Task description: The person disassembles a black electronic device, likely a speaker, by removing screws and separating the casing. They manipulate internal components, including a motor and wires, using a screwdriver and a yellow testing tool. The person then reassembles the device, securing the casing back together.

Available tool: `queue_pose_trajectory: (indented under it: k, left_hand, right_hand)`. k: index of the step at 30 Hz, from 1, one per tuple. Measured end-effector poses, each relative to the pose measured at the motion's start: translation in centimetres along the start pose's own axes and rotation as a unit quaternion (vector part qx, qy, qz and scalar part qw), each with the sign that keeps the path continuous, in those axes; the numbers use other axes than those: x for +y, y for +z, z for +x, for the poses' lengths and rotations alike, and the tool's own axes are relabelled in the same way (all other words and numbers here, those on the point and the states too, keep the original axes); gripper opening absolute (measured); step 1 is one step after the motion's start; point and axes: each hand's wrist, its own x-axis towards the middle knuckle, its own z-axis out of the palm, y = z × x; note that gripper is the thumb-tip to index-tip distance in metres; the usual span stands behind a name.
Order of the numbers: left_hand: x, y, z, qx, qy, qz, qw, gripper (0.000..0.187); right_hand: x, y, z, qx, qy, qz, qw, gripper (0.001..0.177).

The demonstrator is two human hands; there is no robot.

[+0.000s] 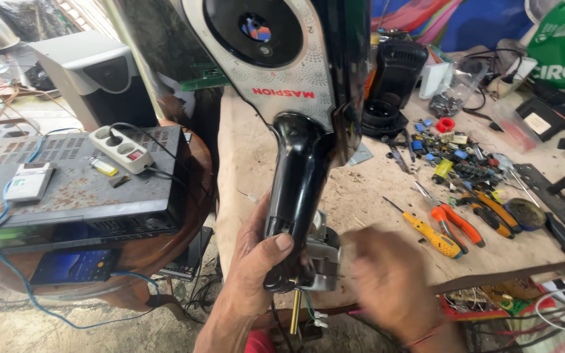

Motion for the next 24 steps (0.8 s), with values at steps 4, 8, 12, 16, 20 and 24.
queue_pose_trajectory:
  k: [4,8,12,16,20,24]
  left_hand:
    - [0.8,-0.7,-0.3,-0.007,0.009,0.037,0.999,0.087]
    - [2.3,0.1,-0.2,-0.003,0.008,0.072,0.997,0.068]
    - [2.4,-0.2,-0.5,-0.007,0.000,0.068,0.998,0.067]
    - [1.6,-0.8,-0.2,-0.005,-0.002,0.037,0.999,0.063]
    - [1.1,-0.8,0.3,-0.012,0.004,0.032,0.999,0.063]
    - [1.6,0.0,0.0,-0.001,0.001,0.053,0.999,0.067]
  right_hand:
    - [10.8,-3.6,-4.7,-0.191,0.229,-0.414,0.860,0.039]
    - [15.8,-3.9,-8.4,-0.284,0.289,-0.551,0.730,0.050]
    - [17.2,-3.1,-10.7,-0.157,0.201,-0.587,0.769,0.044]
    - [10.4,-4.3,-7.8,-0.042,0.231,-0.280,0.931,0.047]
    - [2.3,-5.8,-6.0,0.008,0.220,-0.066,0.973,0.040]
    - [-0.2,-6.5,-4.9,0.013,0.077,-0.053,0.996,0.040]
